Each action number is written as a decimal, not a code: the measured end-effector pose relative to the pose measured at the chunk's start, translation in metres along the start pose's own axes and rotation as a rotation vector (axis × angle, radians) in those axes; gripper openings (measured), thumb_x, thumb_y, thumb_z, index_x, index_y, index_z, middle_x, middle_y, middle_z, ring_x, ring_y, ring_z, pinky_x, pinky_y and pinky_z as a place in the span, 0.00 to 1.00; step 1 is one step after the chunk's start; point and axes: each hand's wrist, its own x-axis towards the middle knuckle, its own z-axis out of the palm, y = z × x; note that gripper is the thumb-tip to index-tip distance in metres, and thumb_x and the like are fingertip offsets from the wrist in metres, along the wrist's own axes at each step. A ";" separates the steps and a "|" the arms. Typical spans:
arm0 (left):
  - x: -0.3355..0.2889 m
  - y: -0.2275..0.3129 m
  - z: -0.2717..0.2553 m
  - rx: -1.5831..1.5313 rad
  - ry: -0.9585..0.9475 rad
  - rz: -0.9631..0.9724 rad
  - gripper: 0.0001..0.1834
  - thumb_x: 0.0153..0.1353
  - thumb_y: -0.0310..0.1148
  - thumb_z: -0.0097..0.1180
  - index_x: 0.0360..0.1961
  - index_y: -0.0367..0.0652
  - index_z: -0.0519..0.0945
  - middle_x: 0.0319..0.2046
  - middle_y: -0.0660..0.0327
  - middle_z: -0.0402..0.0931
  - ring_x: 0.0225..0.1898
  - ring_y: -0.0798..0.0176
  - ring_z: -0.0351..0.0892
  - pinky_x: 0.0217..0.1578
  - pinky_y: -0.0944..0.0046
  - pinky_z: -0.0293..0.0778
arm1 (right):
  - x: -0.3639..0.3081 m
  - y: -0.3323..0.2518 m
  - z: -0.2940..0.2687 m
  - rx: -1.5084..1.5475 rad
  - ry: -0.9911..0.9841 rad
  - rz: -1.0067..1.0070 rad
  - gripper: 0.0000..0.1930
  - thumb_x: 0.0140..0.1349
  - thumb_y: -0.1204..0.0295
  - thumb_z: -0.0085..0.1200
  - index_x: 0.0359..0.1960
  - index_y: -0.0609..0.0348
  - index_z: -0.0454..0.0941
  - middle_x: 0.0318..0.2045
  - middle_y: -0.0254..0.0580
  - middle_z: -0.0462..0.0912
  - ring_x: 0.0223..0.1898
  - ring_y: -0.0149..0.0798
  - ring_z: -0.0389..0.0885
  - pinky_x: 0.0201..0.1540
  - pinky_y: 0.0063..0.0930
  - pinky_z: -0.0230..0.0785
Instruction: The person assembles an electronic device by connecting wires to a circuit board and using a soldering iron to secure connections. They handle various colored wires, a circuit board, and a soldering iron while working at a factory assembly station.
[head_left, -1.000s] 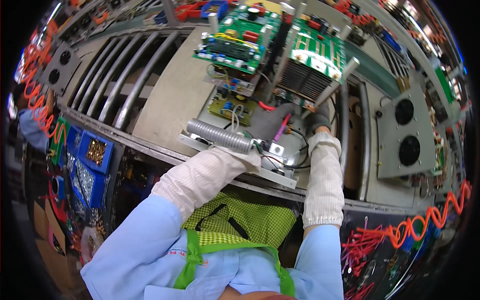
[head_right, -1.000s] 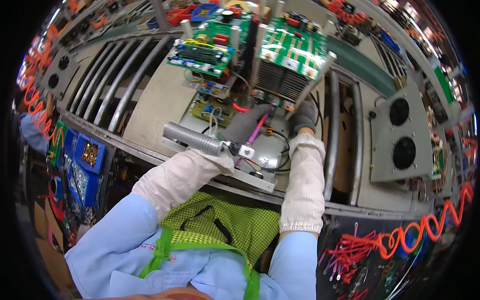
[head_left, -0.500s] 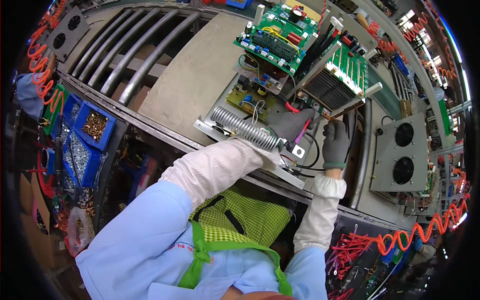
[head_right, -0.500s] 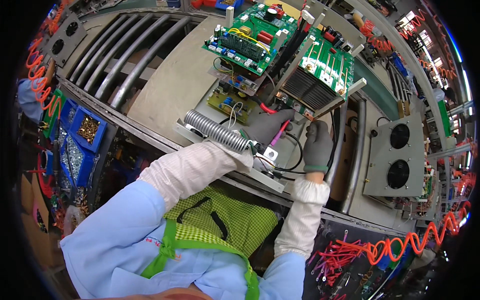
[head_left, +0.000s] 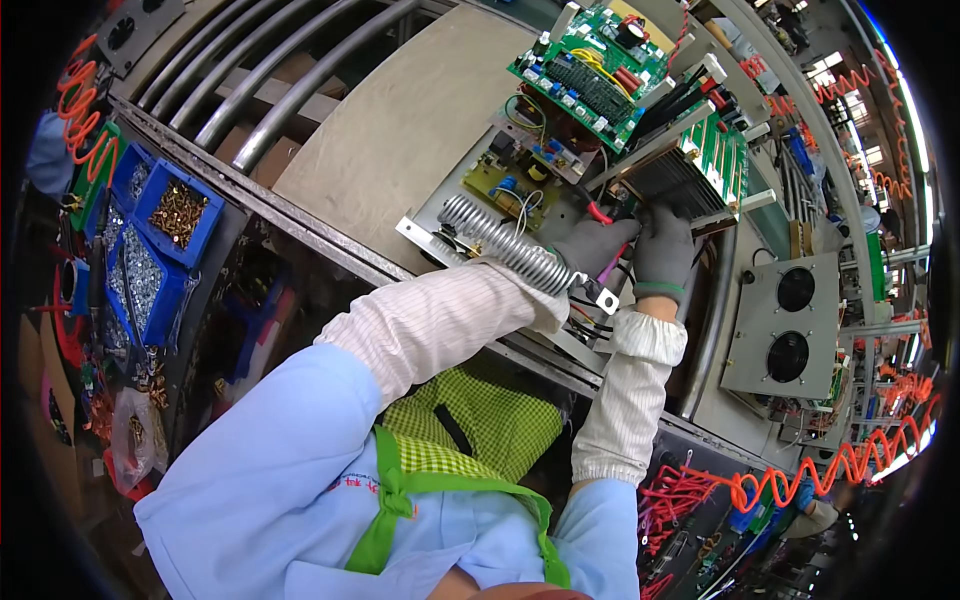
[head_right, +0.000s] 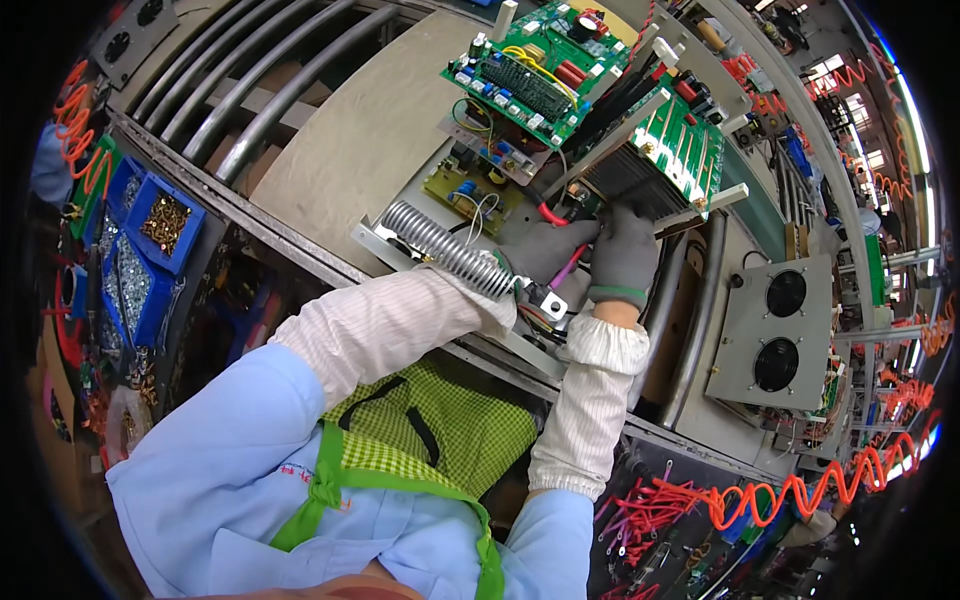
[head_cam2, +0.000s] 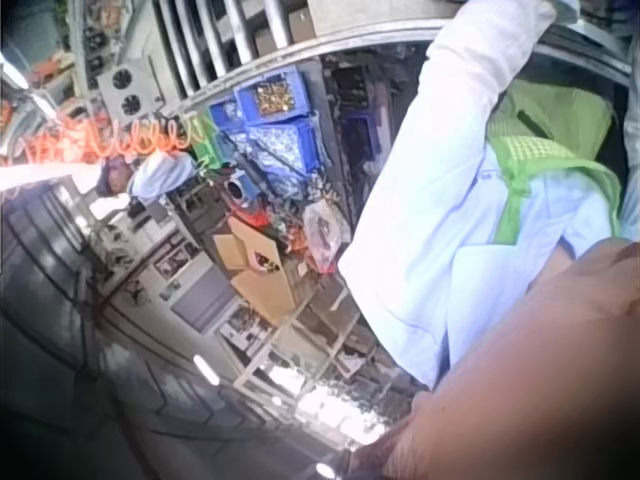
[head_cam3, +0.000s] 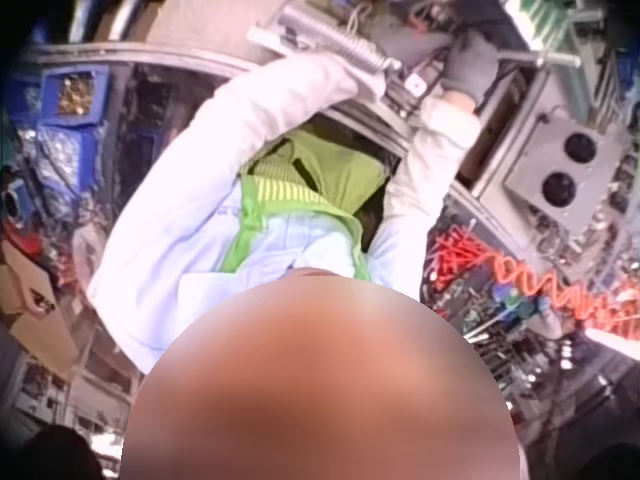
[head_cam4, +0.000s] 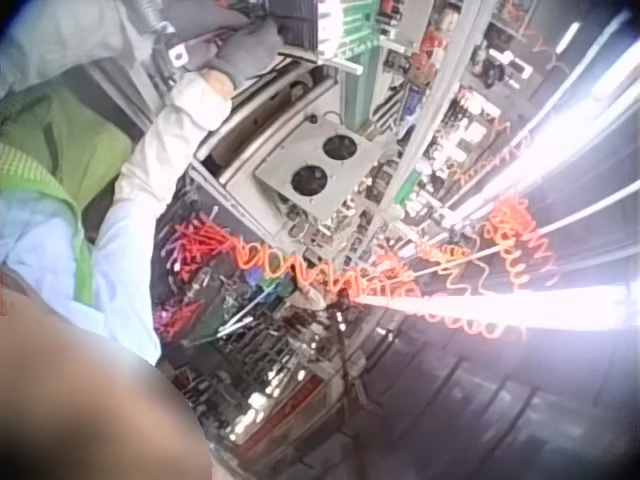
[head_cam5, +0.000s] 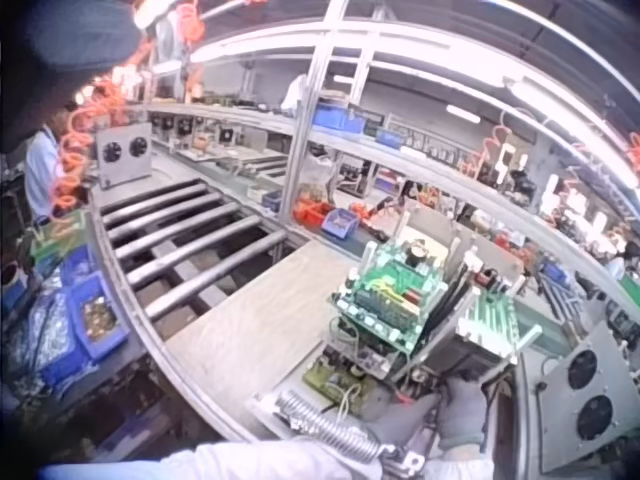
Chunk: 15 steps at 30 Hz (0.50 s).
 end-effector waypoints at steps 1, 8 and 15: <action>0.000 -0.001 0.001 -0.020 -0.017 -0.021 0.14 0.58 0.33 0.51 0.46 0.49 0.70 0.34 0.49 0.77 0.36 0.42 0.79 0.33 0.51 0.74 | 0.001 -0.001 -0.001 -0.011 -0.005 0.005 0.10 0.56 0.71 0.52 0.40 0.51 0.78 0.35 0.58 0.78 0.37 0.57 0.79 0.39 0.47 0.72; -0.002 0.010 -0.003 0.008 -0.061 -0.070 0.15 0.60 0.35 0.49 0.48 0.50 0.70 0.36 0.48 0.78 0.37 0.43 0.80 0.34 0.52 0.74 | -0.001 0.008 0.013 -0.027 0.058 0.035 0.13 0.59 0.67 0.51 0.44 0.56 0.76 0.37 0.60 0.79 0.41 0.61 0.77 0.43 0.50 0.70; 0.002 -0.002 0.008 -0.041 0.002 -0.017 0.15 0.64 0.36 0.45 0.51 0.49 0.71 0.35 0.52 0.78 0.32 0.52 0.80 0.32 0.57 0.74 | -0.005 0.008 0.003 0.071 -0.011 -0.043 0.12 0.61 0.67 0.50 0.43 0.59 0.77 0.40 0.58 0.78 0.43 0.60 0.75 0.44 0.48 0.68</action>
